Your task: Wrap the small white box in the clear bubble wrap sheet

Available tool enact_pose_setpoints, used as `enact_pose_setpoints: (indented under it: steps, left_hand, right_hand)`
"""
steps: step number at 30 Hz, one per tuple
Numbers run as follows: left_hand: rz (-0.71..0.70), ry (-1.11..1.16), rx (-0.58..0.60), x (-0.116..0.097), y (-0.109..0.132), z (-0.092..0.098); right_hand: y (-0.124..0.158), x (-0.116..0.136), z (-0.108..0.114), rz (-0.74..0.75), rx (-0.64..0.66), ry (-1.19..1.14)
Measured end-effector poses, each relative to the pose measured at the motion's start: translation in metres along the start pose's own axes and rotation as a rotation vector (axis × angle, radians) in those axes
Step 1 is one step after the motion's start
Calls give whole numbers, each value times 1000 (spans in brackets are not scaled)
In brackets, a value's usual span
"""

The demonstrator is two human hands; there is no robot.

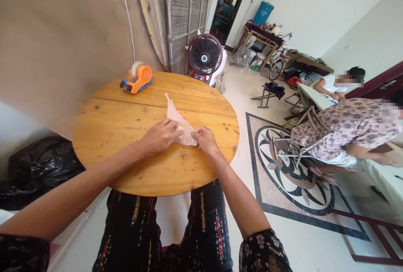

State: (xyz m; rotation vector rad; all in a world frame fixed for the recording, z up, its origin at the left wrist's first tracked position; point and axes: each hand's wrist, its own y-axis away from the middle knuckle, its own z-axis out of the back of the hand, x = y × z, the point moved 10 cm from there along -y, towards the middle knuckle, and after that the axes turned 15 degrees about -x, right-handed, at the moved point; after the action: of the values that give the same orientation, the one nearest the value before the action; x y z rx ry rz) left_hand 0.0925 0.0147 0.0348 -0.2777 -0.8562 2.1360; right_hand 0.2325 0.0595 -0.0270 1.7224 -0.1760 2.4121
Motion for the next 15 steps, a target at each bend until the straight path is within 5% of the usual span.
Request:
enact_pose_setpoints:
  steps: [7,15]
  left_hand:
    - [-13,5,-5,0,0,0]
    - [-5,16,16,1,-1,-1]
  right_hand:
    - [14,-4,-7,-239,-31,-251]
    - [13,15,-18,-164,-12,-265]
